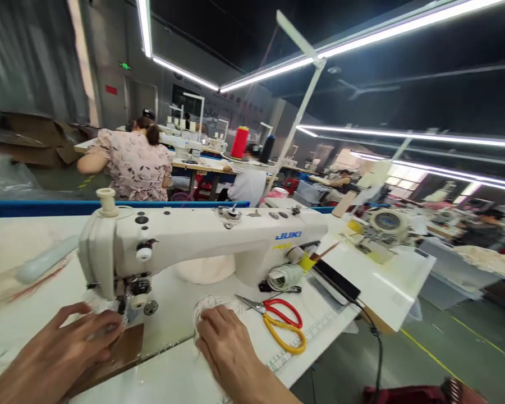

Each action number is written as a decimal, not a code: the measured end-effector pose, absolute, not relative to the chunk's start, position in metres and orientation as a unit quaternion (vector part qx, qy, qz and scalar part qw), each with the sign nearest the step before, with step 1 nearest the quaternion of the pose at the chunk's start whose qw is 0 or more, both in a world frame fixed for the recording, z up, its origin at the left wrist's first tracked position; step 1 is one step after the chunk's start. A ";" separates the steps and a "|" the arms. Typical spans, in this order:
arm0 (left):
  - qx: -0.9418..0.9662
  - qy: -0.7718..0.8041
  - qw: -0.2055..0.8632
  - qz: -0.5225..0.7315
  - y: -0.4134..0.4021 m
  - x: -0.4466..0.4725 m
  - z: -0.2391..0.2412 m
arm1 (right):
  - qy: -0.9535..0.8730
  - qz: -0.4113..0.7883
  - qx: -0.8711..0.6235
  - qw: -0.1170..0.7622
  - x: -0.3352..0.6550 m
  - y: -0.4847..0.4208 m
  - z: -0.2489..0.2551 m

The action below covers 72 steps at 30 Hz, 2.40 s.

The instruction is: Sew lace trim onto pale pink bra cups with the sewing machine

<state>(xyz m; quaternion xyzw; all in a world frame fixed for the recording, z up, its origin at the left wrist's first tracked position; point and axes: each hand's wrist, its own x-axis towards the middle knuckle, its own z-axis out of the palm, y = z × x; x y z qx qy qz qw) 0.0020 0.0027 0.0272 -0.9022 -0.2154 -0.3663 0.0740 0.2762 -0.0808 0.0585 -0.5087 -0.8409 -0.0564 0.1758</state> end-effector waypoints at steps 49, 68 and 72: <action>-0.888 -0.314 0.136 -0.306 -0.031 -0.023 0.037 | -0.921 -0.049 -0.325 0.208 0.199 -0.027 0.031; -0.886 -0.318 0.160 -0.298 -0.040 -0.029 0.029 | -0.931 -0.007 -0.322 0.173 0.200 -0.028 0.037; -0.863 -0.333 0.160 -0.343 -0.046 -0.029 0.019 | -0.939 -0.003 -0.306 0.159 0.201 -0.028 0.040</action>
